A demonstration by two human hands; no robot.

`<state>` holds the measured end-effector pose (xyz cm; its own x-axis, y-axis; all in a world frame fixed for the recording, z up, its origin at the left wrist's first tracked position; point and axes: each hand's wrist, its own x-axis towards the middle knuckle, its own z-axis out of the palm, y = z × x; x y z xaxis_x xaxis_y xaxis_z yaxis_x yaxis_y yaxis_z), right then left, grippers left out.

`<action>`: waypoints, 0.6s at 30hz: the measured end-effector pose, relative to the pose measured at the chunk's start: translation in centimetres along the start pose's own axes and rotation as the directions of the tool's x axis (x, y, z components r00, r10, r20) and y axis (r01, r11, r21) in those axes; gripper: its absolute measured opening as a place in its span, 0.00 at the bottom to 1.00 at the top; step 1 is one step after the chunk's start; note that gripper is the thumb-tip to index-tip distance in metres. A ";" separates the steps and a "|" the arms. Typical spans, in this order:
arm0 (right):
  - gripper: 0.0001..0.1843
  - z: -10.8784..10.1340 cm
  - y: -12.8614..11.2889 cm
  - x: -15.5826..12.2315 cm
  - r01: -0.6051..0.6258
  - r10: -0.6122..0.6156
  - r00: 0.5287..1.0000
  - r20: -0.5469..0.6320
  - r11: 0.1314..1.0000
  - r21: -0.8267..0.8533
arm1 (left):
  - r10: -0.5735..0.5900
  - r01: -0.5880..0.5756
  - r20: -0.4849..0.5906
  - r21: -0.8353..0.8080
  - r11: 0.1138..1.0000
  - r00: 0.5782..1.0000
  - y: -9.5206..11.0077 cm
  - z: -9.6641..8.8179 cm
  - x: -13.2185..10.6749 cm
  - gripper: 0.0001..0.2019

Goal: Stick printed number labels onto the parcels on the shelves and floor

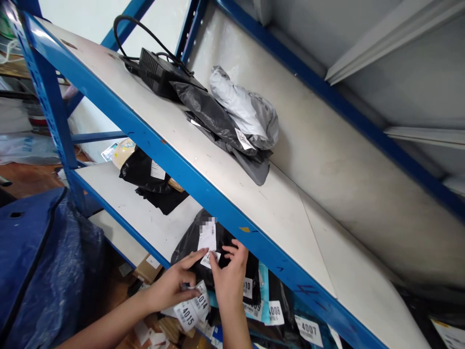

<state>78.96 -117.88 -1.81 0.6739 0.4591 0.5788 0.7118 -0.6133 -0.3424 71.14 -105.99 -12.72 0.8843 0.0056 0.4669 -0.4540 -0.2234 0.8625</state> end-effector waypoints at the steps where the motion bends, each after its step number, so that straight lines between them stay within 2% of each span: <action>1: 0.31 -0.2 -0.1 0.0 0.047 -0.046 0.999 0.021 0.998 -0.030 | -0.003 0.003 0.001 0.002 1.000 1.000 -0.1 0.0 -0.1 0.10; 2: 0.24 -0.4 -0.2 0.0 0.124 -0.118 0.990 0.080 0.989 -0.075 | -0.006 0.006 0.004 0.000 1.000 1.000 -0.2 0.0 -0.1 0.10; 4: 0.13 -1.0 -0.2 -0.2 0.302 -0.261 0.934 0.243 0.942 -0.149 | -0.012 0.012 0.021 -0.011 1.000 1.000 -0.2 -0.2 -0.1 0.10; 5: 0.11 -1.3 -0.1 -0.4 0.363 -0.304 0.905 0.297 0.916 -0.169 | -0.018 0.019 0.032 -0.016 1.000 0.999 -0.2 -0.3 -0.1 0.11; 6: 0.11 -1.6 0.1 -0.6 0.394 -0.329 0.895 0.300 0.899 -0.189 | -0.030 0.031 0.044 -0.019 0.999 0.999 -0.2 -0.4 0.0 0.11; 9: 0.17 -2.2 0.7 -1.5 0.409 -0.371 0.911 0.179 0.866 -0.287 | -0.087 0.088 0.056 -0.023 0.996 0.995 -0.1 -0.7 0.1 0.12; 13: 0.21 -3.1 1.0 -2.7 0.421 -0.360 0.904 0.230 0.843 -0.334 | -0.158 0.160 0.029 -0.112 0.981 0.987 0.2 -1.4 -0.2 0.13; 14: 0.20 -3.5 1.0 -3.1 0.397 -0.349 0.916 0.199 0.860 -0.322 | -0.183 0.185 0.023 -0.136 0.973 0.983 0.3 -1.7 -0.4 0.13; 16: 0.16 -4.4 0.9 -4.6 0.331 -0.335 0.942 0.027 0.911 -0.247 | -0.227 0.223 -0.014 -0.149 0.963 0.974 0.6 -2.5 -1.1 0.14; 18: 0.11 -4.8 0.7 -6.8 0.264 -0.275 0.952 -0.131 0.960 -0.096 | -0.253 0.241 -0.108 -0.118 0.963 0.961 0.9 -3.2 -2.0 0.14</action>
<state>73.91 -124.50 -2.36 0.4199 0.5222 0.7423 0.8422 -0.5290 -0.1042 68.59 -103.07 -12.26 0.9533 0.1671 0.2515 -0.2376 -0.0987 0.9663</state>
